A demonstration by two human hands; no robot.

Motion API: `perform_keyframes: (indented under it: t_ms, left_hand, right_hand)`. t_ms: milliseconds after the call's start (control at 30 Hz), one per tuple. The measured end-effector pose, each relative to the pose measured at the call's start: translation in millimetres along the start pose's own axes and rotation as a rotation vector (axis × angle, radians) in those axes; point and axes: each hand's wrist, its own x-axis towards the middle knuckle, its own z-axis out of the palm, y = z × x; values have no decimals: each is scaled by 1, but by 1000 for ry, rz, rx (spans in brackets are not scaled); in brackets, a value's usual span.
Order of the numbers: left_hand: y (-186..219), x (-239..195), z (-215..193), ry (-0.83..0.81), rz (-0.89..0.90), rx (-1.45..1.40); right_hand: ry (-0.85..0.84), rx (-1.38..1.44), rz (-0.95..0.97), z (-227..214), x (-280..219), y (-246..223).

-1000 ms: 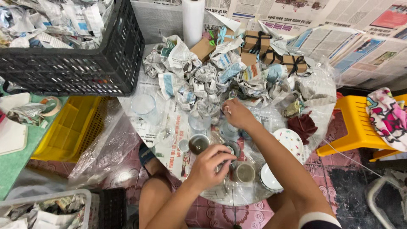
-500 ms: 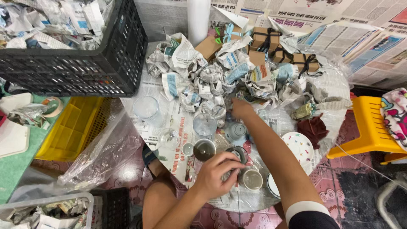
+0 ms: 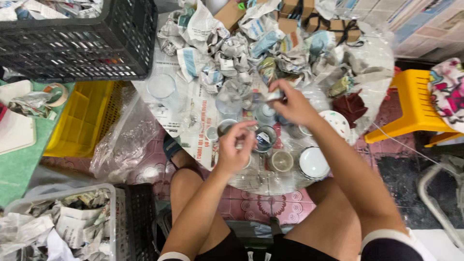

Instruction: The person sits cross-legged and repeatedly folds small pieces of newspaper into compact bundles. They pick up a piece, fold it multiple times, and place the finished bundle into a nearby basket. The process is repeated with several pieces of newspaper.

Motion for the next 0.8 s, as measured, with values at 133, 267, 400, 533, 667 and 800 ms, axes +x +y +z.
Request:
perform_keyframes:
  t_ms: [133,267,400,533,667,800]
  left_hand:
    - [-21,11,10,90,-107,-433]
    - [-37,6,13,-102,-137,-414]
    - [-46,-1,11,-228,-184,-277]
    - [-45,-5,4,-312,-202,-86]
    - [-30,-9,6,-215,-211,20]
    - [-3,-6,7,-21,222,408]
  right_hand:
    - [55,312,-259,20,-80,-19]
    - [-74,557,-261,54,-143,-5]
    - [-133,759,-251,79,-156,16]
    - [-85,418,-221,85,-153,22]
    - [-22,84,-220,78,-153,10]
    - [190,192,-323,63,-146,-3]
